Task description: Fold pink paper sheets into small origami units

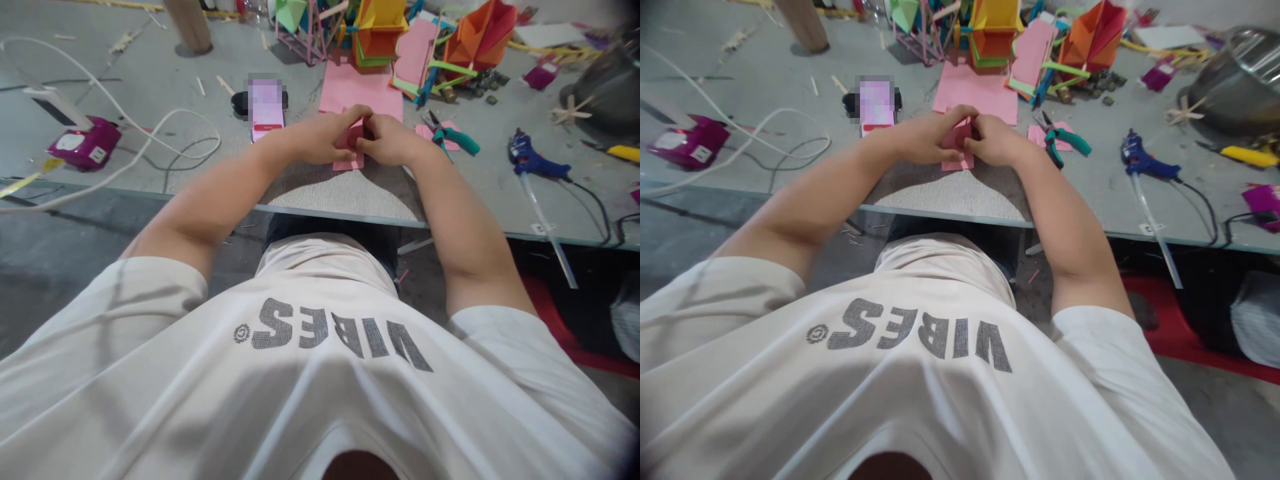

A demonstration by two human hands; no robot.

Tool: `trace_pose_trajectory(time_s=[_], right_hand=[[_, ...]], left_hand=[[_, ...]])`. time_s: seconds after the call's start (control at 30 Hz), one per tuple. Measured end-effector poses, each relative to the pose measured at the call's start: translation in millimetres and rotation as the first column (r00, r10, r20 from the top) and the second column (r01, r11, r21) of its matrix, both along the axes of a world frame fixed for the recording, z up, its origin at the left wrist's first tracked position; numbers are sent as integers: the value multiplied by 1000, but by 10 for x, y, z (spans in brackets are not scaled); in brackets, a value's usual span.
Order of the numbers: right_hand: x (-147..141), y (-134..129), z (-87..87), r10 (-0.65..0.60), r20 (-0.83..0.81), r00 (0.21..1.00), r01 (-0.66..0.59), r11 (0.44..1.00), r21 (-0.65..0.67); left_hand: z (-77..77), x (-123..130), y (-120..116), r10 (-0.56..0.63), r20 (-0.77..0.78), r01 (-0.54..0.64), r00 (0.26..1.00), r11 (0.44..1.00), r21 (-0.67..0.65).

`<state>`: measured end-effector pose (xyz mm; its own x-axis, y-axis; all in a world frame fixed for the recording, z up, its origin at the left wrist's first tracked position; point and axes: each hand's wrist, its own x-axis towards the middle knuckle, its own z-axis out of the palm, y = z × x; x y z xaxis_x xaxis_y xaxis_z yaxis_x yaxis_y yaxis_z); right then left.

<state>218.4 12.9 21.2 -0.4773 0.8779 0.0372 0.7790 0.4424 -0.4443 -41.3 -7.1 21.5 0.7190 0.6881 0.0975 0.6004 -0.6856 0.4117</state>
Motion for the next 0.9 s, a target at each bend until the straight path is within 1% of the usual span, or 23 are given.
trace_pose_trajectory(time_s=[0.17,0.23,0.33,0.43,0.5,0.63,0.73,0.9], right_hand=[[0,0,-4,-17,-4,1000,17,1000,-11],[-2,-25,20,-12,-12,1000,11,999,-36],[-16,-87,72,-19,-39,999,15,995,-97],[-28,-144,112,-37,-58,998,29,991,-132],[-25,-163,122,-24,-50,998,18,994,-110],[-7,-149,112,1,-22,1000,-3,997,-72],[-2,-124,99,-17,-8,1000,16,997,-75],[0,-91,81,-24,-13,1000,23,998,-55]], left_hand=[[10,6,-5,47,0,-47,999,999,-10],[19,13,-17,58,-17,-58,998,998,-9],[27,18,-33,36,-85,-37,996,999,-14],[20,14,-31,63,-77,-62,995,998,7],[13,8,-24,74,-57,-73,996,997,15],[27,3,-39,61,-38,-61,997,998,16],[58,9,-76,58,-79,-59,995,998,-11],[120,12,-121,105,-107,-109,989,993,-35]])
